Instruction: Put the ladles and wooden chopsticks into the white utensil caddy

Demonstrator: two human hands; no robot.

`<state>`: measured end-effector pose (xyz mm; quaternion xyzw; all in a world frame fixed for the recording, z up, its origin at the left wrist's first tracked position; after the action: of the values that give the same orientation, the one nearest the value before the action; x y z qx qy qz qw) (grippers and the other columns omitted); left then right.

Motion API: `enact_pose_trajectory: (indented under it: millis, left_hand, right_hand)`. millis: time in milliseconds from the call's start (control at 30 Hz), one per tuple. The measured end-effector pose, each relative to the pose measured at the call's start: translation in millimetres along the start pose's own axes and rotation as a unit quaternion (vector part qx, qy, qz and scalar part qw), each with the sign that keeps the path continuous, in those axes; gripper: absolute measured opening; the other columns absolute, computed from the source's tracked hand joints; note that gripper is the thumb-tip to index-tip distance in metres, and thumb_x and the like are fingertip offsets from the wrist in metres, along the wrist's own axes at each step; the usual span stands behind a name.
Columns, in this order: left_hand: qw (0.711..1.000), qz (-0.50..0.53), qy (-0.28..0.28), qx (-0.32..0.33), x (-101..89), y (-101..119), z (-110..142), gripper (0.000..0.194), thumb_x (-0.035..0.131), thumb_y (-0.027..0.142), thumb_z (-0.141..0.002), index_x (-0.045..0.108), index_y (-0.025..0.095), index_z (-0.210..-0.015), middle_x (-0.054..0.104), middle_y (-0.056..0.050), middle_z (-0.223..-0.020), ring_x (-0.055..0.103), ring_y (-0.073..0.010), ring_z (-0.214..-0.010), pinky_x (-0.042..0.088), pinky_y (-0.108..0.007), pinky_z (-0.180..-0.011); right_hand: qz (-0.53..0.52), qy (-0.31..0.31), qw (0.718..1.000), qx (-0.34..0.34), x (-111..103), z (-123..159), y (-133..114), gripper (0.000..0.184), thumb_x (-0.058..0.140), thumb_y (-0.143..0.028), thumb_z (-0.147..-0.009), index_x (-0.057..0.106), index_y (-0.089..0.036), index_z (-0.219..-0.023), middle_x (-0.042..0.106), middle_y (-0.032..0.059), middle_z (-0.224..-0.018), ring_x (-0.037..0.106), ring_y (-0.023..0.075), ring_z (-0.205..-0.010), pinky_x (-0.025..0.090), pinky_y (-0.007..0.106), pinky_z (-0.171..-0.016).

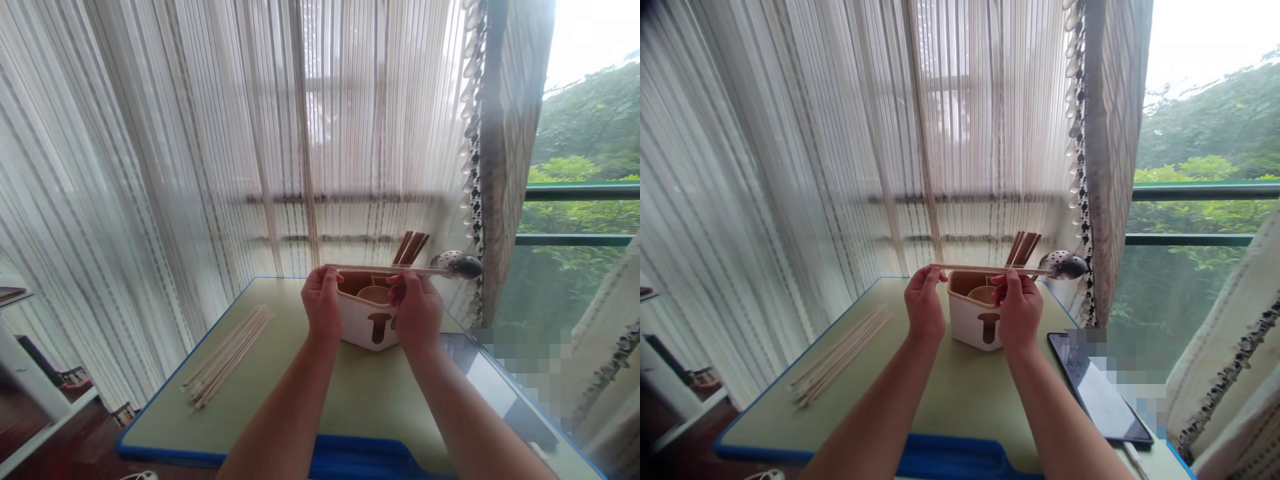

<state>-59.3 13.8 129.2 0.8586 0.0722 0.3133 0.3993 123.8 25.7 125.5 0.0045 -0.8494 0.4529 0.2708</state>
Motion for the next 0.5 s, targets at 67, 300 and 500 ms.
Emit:
enact_pose_trajectory:
  millis: [67, 300, 500]
  left_hand:
    - [1.0, 0.002, 0.0, 0.015, -1.1, 2.8, 0.5, 0.017, 0.054, 0.029, -0.078, 0.058, 0.016, -0.067, 0.057, 0.002, -0.062, 0.053, -0.0109, -0.063, 0.041, -0.024, -0.068]
    - [0.998, -0.028, -0.003, 0.063, -0.6, 8.6, 4.4, 0.015, 0.047, 0.023, -0.079, 0.058, 0.017, -0.071, 0.057, 0.002, -0.063, 0.055, -0.0115, -0.065, 0.045, -0.026, -0.07]
    - [0.967, -0.225, -0.01, 0.115, 1.3, -0.9, 9.0, 0.027, 0.049, 0.013, -0.072, 0.06, 0.019, -0.097, 0.065, -0.003, -0.09, 0.059, -0.0171, -0.088, 0.043, -0.033, -0.085]
  right_hand:
    - [-0.004, 0.0, 1.0, -0.004, 1.6, 0.4, 1.0, 0.026, 0.056, -0.038, -0.075, 0.057, -0.015, -0.063, 0.059, -0.0011, -0.056, 0.046, 0.0073, -0.04, 0.032, 0.02, -0.036]
    - [-0.011, 0.003, 1.0, -0.029, 2.2, 3.6, -6.4, 0.026, 0.053, -0.037, -0.078, 0.055, -0.016, -0.063, 0.055, -0.0021, -0.054, 0.045, 0.0081, -0.04, 0.032, 0.021, -0.035]
    - [0.101, 0.083, 0.95, -0.284, -22.6, 11.1, -50.5, 0.014, 0.047, -0.03, -0.082, 0.051, -0.021, -0.073, 0.052, -0.0023, -0.06, 0.049, 0.0111, -0.049, 0.04, 0.027, -0.049]
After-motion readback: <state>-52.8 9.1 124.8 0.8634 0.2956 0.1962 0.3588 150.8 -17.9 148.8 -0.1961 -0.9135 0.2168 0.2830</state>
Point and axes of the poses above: each hand's wrist, its own z-axis away from the middle knuckle, its own x-axis out of the palm, y = z × x, the point moved 6 cm from there along -z, towards the middle knuckle
